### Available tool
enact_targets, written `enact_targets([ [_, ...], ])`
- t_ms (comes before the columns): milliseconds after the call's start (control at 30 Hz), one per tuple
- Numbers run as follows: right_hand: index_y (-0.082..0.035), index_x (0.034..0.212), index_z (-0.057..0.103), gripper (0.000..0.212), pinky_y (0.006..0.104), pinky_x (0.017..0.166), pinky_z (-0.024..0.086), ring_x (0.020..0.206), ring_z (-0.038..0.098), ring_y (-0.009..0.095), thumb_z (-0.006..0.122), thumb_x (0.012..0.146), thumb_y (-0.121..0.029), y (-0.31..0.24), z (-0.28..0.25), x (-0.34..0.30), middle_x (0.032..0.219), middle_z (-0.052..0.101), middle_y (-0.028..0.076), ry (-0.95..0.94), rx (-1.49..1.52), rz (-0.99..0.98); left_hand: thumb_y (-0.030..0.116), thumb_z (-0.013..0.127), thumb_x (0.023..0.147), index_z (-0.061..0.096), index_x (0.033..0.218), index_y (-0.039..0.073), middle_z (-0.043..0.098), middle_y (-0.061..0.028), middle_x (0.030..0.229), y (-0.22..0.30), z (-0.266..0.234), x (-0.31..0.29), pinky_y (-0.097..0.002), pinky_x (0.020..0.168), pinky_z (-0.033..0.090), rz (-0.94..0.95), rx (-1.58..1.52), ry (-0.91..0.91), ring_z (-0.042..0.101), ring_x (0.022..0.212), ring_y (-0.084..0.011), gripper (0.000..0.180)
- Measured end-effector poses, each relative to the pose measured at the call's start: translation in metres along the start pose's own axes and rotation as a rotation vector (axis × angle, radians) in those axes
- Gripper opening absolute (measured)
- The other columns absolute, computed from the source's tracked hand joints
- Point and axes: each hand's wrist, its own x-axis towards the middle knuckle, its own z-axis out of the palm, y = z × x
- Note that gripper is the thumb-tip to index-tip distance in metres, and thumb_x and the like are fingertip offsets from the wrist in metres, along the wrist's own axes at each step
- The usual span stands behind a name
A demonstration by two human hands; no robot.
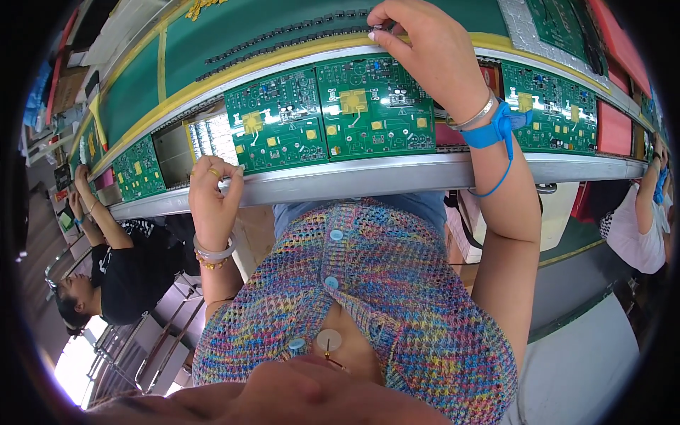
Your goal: The person inserts small electronic components into green printed circuit boards by hand.
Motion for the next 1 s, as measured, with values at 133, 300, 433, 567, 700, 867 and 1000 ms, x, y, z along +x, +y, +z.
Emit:
enact_targets([
  [133, -0.005, 0.097, 0.061, 0.015, 0.023, 0.057, 0.043, 0.073, 0.057, 0.011, 0.065, 0.083, -0.007, 0.0, 0.002, -0.002, 0.088, 0.06, 0.002, 0.006, -0.003, 0.001, 0.005, 0.064, 0.074, 0.058, 0.073, 0.003, 0.054, -0.0072, 0.079, -0.004, 0.001, -0.001, -0.0344, 0.069, 0.042, -0.002, 0.001, -0.008, 0.052, 0.077, -0.0261, 0.007],
  [300, -0.005, 0.096, 0.061, 0.014, 0.0233, 0.057, 0.043, 0.073, 0.057, 0.012, 0.065, 0.083, -0.007, -0.001, 0.003, -0.001, 0.087, 0.06, 0.003, -0.003, -0.005, 0.022, 0.005, 0.065, 0.074, 0.059, 0.073, 0.003, 0.054, -0.0073, 0.079, -0.004, 0.001, -0.001, -0.0344, 0.069, 0.042, -0.001, -0.014, -0.003, 0.052, 0.077, -0.026, 0.006],
  [433, -0.005, 0.096, 0.061, 0.014, 0.0234, 0.057, 0.043, 0.072, 0.057, 0.012, 0.065, 0.083, -0.008, -0.001, 0.004, 0.0, 0.086, 0.059, 0.002, -0.014, -0.012, 0.014, 0.005, 0.065, 0.074, 0.06, 0.072, 0.003, 0.054, -0.0078, 0.078, -0.003, 0.001, 0.001, -0.0345, 0.069, 0.042, -0.011, -0.005, -0.005, 0.053, 0.077, -0.0264, 0.006],
  [567, -0.005, 0.095, 0.061, 0.013, 0.0237, 0.057, 0.043, 0.072, 0.057, 0.012, 0.065, 0.083, -0.008, -0.003, 0.001, 0.001, 0.084, 0.058, 0.002, 0.002, -0.007, -0.008, 0.006, 0.065, 0.074, 0.06, 0.072, 0.002, 0.055, -0.0083, 0.076, -0.002, 0.002, 0.004, -0.0346, 0.067, 0.043, -0.087, -0.06, -0.039, 0.053, 0.075, -0.0265, 0.007],
  [700, -0.007, 0.09, 0.059, 0.011, 0.0294, 0.058, 0.045, 0.07, 0.059, 0.017, 0.064, 0.081, -0.01, -0.012, -0.001, -0.006, 0.078, 0.059, 0.004, 0.06, 0.011, -0.029, 0.012, 0.071, 0.074, 0.062, 0.072, 0.002, 0.056, -0.0076, 0.074, 0.001, -0.007, 0.011, -0.035, 0.064, 0.044, -0.036, 0.012, -0.085, 0.055, 0.071, -0.0251, 0.014],
  [867, -0.007, 0.091, 0.057, 0.014, 0.0319, 0.061, 0.048, 0.071, 0.061, 0.021, 0.064, 0.079, -0.009, -0.029, -0.003, -0.033, 0.078, 0.06, 0.006, 0.043, 0.119, 0.036, 0.017, 0.07, 0.077, 0.064, 0.078, 0.006, 0.056, -0.0072, 0.076, 0.036, -0.023, 0.08, -0.037, 0.065, 0.044, 0.366, 0.158, 0.045, 0.054, 0.075, -0.0267, 0.012],
  [1000, -0.006, 0.095, 0.06, 0.015, 0.0297, 0.064, 0.05, 0.073, 0.063, 0.019, 0.064, 0.081, -0.008, -0.038, -0.006, -0.05, 0.082, 0.063, 0.007, 0.022, 0.2, 0.109, 0.009, 0.063, 0.08, 0.066, 0.088, 0.006, 0.061, -0.0088, 0.087, 0.066, 0.008, 0.189, -0.0388, 0.074, 0.046, 0.728, 0.223, 0.21, 0.057, 0.085, -0.0286, 0.009],
])
